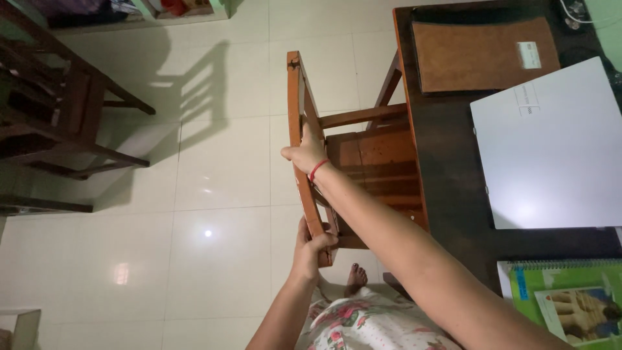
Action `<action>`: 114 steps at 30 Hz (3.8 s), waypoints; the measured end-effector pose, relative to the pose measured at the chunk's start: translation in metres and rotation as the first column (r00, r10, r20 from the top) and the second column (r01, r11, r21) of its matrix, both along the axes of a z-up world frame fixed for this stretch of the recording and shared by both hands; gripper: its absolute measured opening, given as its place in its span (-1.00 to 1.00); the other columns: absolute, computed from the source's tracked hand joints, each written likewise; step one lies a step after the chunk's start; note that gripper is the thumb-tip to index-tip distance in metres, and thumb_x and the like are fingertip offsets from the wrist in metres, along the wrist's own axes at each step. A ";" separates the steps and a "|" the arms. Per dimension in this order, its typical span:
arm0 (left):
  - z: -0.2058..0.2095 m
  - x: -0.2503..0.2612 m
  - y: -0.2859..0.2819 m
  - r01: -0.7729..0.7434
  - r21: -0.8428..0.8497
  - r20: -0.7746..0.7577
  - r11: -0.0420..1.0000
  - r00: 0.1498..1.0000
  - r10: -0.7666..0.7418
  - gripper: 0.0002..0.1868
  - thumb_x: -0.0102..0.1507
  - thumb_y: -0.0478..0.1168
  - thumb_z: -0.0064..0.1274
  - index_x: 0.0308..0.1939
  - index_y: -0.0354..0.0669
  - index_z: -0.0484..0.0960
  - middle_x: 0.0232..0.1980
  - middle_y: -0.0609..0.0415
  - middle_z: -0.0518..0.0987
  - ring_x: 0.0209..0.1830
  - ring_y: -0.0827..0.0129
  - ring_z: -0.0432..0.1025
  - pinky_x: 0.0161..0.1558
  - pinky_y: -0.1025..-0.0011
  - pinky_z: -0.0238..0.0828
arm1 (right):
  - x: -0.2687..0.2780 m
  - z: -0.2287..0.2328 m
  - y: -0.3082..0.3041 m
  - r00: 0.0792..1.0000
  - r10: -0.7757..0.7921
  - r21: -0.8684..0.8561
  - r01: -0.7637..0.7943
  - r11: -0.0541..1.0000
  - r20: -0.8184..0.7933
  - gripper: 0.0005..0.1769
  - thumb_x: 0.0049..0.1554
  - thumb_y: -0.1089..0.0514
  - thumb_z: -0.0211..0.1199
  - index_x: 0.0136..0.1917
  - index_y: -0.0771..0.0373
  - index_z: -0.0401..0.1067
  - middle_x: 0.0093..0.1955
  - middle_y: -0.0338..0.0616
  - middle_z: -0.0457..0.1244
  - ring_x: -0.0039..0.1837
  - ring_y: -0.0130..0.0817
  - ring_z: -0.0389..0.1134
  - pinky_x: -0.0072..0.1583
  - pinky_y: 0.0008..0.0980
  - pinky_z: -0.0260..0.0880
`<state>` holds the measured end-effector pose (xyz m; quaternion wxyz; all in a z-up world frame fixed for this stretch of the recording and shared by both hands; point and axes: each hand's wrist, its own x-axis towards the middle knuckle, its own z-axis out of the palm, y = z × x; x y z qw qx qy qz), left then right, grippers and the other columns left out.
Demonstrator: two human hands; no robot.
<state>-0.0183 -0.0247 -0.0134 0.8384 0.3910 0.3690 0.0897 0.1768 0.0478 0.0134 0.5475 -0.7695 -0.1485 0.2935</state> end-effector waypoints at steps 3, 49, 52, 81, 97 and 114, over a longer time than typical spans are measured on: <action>-0.001 -0.004 -0.003 0.028 0.022 -0.008 0.999 1.000 -0.028 -0.17 -0.06 -0.40 0.08 0.35 -0.16 0.32 -0.04 -0.08 0.46 -0.17 0.28 0.46 -0.11 0.34 0.46 | -0.003 -0.006 -0.003 1.000 0.009 0.041 -0.008 0.999 -0.022 -0.24 -0.14 0.29 0.32 0.33 0.38 0.21 -0.08 -0.07 0.32 -0.08 -0.34 0.38 -0.05 -0.32 0.44; 0.029 0.054 0.047 0.138 0.162 -0.096 0.977 0.988 -0.123 -0.08 0.07 -0.40 -0.05 0.54 0.06 0.08 0.22 -0.02 0.41 0.02 0.29 0.42 -0.06 0.33 0.47 | 0.018 -0.310 -0.256 0.935 0.245 -0.658 -0.016 0.753 0.258 -0.58 0.41 -0.10 0.02 0.23 0.23 0.48 0.25 0.11 0.32 0.28 -0.02 0.35 0.35 -0.09 0.31; 0.021 0.052 0.047 0.112 0.135 -0.036 0.985 0.994 -0.108 -0.07 0.05 -0.41 -0.07 0.53 0.02 0.10 0.19 0.01 0.41 0.08 0.30 0.41 -0.01 0.32 0.47 | -0.002 -0.264 -0.268 0.930 0.366 -0.750 -0.265 0.606 -0.033 -0.29 0.23 -0.38 0.18 0.33 0.22 0.33 0.46 0.12 0.06 0.46 0.04 0.09 0.39 0.02 0.13; 0.037 0.071 0.098 0.150 0.171 -0.092 0.974 0.986 -0.136 -0.31 0.03 -0.42 -0.05 0.30 -0.23 0.44 -0.38 -0.01 0.48 -0.55 0.39 0.37 -0.56 0.42 0.25 | -0.018 -0.280 -0.218 0.605 0.771 -0.879 -0.458 0.131 -0.200 -0.38 0.04 0.11 0.24 0.40 0.08 0.37 0.50 -0.06 0.14 0.52 -0.04 0.13 0.47 -0.18 0.17; 0.015 0.039 0.076 0.128 0.097 -0.089 0.987 0.989 -0.120 -0.29 0.04 -0.34 0.02 0.32 -0.20 0.32 -0.08 -0.06 0.51 -0.25 0.40 0.42 -0.25 0.37 0.42 | -0.011 -0.247 -0.320 0.807 0.537 -0.943 -0.328 0.059 -0.248 -0.38 0.10 0.39 0.15 0.43 0.11 0.35 0.56 -0.09 0.05 0.57 -0.04 0.06 0.49 -0.20 0.19; 0.007 0.020 0.063 0.097 0.098 -0.112 0.991 0.990 -0.086 -0.34 0.06 -0.30 0.04 0.27 -0.32 0.35 0.00 -0.05 0.53 -0.22 0.35 0.47 -0.18 0.36 0.50 | -0.018 -0.267 -0.338 0.755 0.640 -0.960 -0.262 0.094 -0.143 -0.53 0.12 0.30 0.18 0.30 0.07 0.46 0.46 -0.08 0.15 0.46 0.05 0.16 0.44 -0.13 0.25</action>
